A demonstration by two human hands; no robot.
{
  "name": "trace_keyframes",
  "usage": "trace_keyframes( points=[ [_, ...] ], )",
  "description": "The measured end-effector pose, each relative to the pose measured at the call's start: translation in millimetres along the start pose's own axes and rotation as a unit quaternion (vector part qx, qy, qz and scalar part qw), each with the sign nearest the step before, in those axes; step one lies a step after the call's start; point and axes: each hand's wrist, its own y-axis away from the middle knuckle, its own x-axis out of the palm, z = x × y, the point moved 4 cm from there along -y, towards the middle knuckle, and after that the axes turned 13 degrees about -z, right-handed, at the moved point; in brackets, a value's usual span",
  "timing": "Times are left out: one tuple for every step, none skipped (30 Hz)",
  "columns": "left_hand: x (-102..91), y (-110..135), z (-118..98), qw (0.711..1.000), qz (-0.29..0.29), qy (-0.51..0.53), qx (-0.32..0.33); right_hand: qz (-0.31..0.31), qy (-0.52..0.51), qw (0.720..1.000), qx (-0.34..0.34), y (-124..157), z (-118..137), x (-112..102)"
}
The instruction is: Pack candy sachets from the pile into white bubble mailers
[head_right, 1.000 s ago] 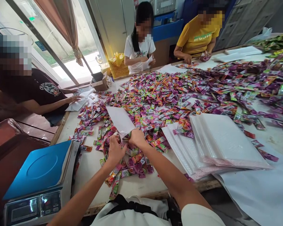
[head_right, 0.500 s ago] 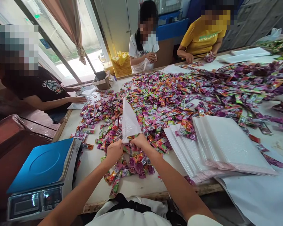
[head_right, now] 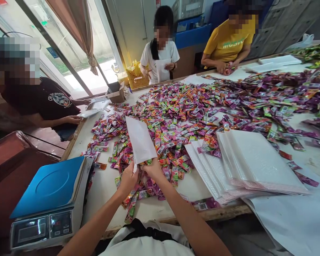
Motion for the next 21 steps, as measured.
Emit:
trace_keyframes(
  points=[
    [-1.6,-1,0,1.0,-0.011,0.019,-0.006,-0.001,-0.001,1.0,0.01,1,-1,0],
    [-2.9,-3,-1,0.999,-0.017,0.029,-0.011,-0.002,0.002,1.0,0.02,3,-1,0],
    [-4.0,-4,-3,0.999,-0.019,0.028,-0.015,-0.003,0.007,1.0,0.03,4,-2,-1],
    [-4.7,-6,-5,1.0,-0.019,0.015,-0.015,-0.004,0.01,0.999,0.036,6,-2,-1],
    [-5.4,-8,-7,1.0,-0.02,-0.006,-0.011,-0.007,0.009,0.999,0.037,7,-2,-1],
    [-6.0,-10,-10,0.999,-0.022,-0.03,-0.005,-0.007,0.002,0.999,0.035,8,-2,-1],
    [-6.3,-12,-12,0.998,-0.022,-0.058,0.005,-0.008,-0.007,0.999,0.033,9,-2,0],
    [-6.0,-13,-15,0.996,-0.017,-0.085,0.02,-0.012,-0.016,0.999,0.032,9,-3,0],
    [-4.8,-13,-17,0.993,-0.003,-0.107,0.041,-0.019,-0.023,0.999,0.035,9,-5,-1],
    [-3.0,-12,-20,0.99,0.02,-0.124,0.068,-0.028,-0.025,0.998,0.044,9,-7,-1],
    [-0.9,-9,-22,0.985,0.045,-0.136,0.098,-0.038,-0.024,0.997,0.058,9,-10,-2],
    [1.0,-6,-24,0.98,0.068,-0.142,0.124,-0.049,-0.024,0.995,0.078,9,-13,-3],
    [2.4,-2,-25,0.975,0.086,-0.144,0.143,-0.057,-0.028,0.993,0.103,9,-17,-4],
    [3.4,1,-25,0.974,0.096,-0.141,0.152,-0.062,-0.034,0.99,0.125,10,-20,-4],
    [4.2,5,-25,0.974,0.1,-0.134,0.15,-0.063,-0.042,0.988,0.137,10,-22,-4],
    [5.2,7,-24,0.977,0.101,-0.124,0.142,-0.063,-0.049,0.988,0.134,11,-22,-5],
    [6.9,10,-23,0.98,0.102,-0.109,0.131,-0.062,-0.051,0.99,0.114,11,-20,-5],
    [9.6,12,-23,0.983,0.105,-0.091,0.122,-0.062,-0.042,0.994,0.079,11,-17,-6],
    [13.1,14,-22,0.985,0.107,-0.071,0.112,-0.062,-0.021,0.997,0.035,11,-13,-7],
    [17.6,17,-20,0.987,0.112,-0.053,0.099,-0.063,0.014,0.998,-0.012,12,-8,-8],
    [23.2,20,-18,0.989,0.119,-0.037,0.082,-0.062,0.062,0.994,-0.058,13,-5,-9]
  ],
)
